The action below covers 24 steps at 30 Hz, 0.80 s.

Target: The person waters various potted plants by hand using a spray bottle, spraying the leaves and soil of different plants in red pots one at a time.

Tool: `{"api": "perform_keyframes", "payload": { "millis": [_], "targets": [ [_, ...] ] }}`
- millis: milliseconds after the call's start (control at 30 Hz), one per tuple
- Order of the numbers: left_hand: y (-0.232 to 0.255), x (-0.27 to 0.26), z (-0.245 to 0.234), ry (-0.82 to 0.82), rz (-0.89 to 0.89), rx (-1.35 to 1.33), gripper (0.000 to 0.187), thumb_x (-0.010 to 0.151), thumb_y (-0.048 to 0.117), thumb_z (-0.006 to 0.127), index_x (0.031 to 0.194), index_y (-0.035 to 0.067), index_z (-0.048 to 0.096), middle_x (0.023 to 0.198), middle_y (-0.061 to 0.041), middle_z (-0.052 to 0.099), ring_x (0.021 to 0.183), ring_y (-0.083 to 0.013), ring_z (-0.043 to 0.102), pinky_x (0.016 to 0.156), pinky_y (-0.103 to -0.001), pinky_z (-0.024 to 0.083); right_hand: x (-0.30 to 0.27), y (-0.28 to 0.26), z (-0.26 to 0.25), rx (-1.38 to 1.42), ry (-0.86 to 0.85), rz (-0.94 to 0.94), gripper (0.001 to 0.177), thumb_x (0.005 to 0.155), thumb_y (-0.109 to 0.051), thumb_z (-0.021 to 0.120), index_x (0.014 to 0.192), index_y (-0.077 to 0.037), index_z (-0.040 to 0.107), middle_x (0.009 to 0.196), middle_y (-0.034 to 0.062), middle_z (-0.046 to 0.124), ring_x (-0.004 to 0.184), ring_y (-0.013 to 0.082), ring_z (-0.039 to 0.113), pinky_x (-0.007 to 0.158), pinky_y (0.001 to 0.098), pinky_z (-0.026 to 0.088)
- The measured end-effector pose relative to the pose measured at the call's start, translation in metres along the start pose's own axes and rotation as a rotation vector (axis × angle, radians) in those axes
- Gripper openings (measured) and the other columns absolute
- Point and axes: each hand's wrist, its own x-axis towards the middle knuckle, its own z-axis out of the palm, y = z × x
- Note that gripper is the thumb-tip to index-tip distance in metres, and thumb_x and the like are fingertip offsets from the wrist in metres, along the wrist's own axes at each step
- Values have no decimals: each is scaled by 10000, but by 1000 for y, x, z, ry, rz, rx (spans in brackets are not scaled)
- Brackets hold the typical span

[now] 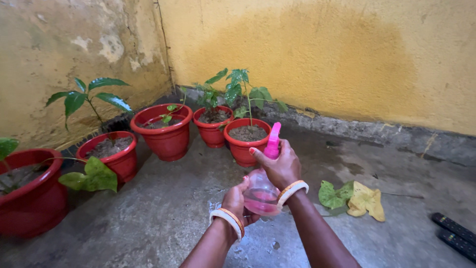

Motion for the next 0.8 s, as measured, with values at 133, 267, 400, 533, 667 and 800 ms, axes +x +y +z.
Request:
{"api": "perform_keyframes", "payload": {
  "millis": [133, 267, 400, 533, 667, 800],
  "targets": [
    [-2, 1, -3, -43, -6, -23, 470, 972, 614, 480, 1054, 210, 706, 877, -9, 747, 697, -146, 646, 581, -302, 495, -1, 0, -3, -50, 15, -21, 693, 654, -563, 872, 1083, -56, 673, 994, 127, 743, 892, 260, 730, 801, 408, 555],
    [-4, 0, -2, -67, 0, -8, 471, 976, 613, 455, 1052, 221, 705, 874, 0, 743, 699, -138, 652, 584, -301, 495, -2, -3, -6, -76, -4, 20, 667, 645, -568, 865, 1034, -60, 677, 951, 127, 753, 857, 262, 737, 787, 412, 558],
    [-1, -1, -2, -73, -3, -17, 469, 978, 610, 448, 1047, 221, 701, 865, 1, 736, 707, -147, 651, 595, -314, 486, -2, -6, -3, -68, -9, 0, 683, 647, -569, 861, 1065, -68, 659, 971, 125, 739, 865, 266, 730, 775, 420, 555],
    [1, -5, -6, -7, 10, 16, 451, 973, 602, 459, 1051, 225, 695, 872, 3, 737, 725, -155, 640, 619, -334, 496, -3, -7, 3, -40, -9, -51, 652, 681, -557, 845, 1081, -72, 672, 1008, 135, 735, 905, 280, 723, 795, 431, 550],
    [5, -8, -11, -20, 5, -62, 441, 975, 594, 479, 1053, 213, 686, 888, -6, 732, 730, -162, 641, 617, -332, 489, -2, -4, 5, -11, -57, -103, 705, 694, -547, 847, 1151, -50, 643, 1057, 147, 727, 951, 285, 719, 835, 431, 550],
    [7, -13, -12, -29, 36, -69, 451, 980, 602, 473, 1049, 211, 688, 879, -11, 716, 715, -155, 641, 594, -315, 490, -1, -4, 6, -7, -72, -152, 774, 663, -508, 892, 1207, -28, 620, 1090, 167, 707, 968, 296, 705, 843, 426, 547]
  ]
}}
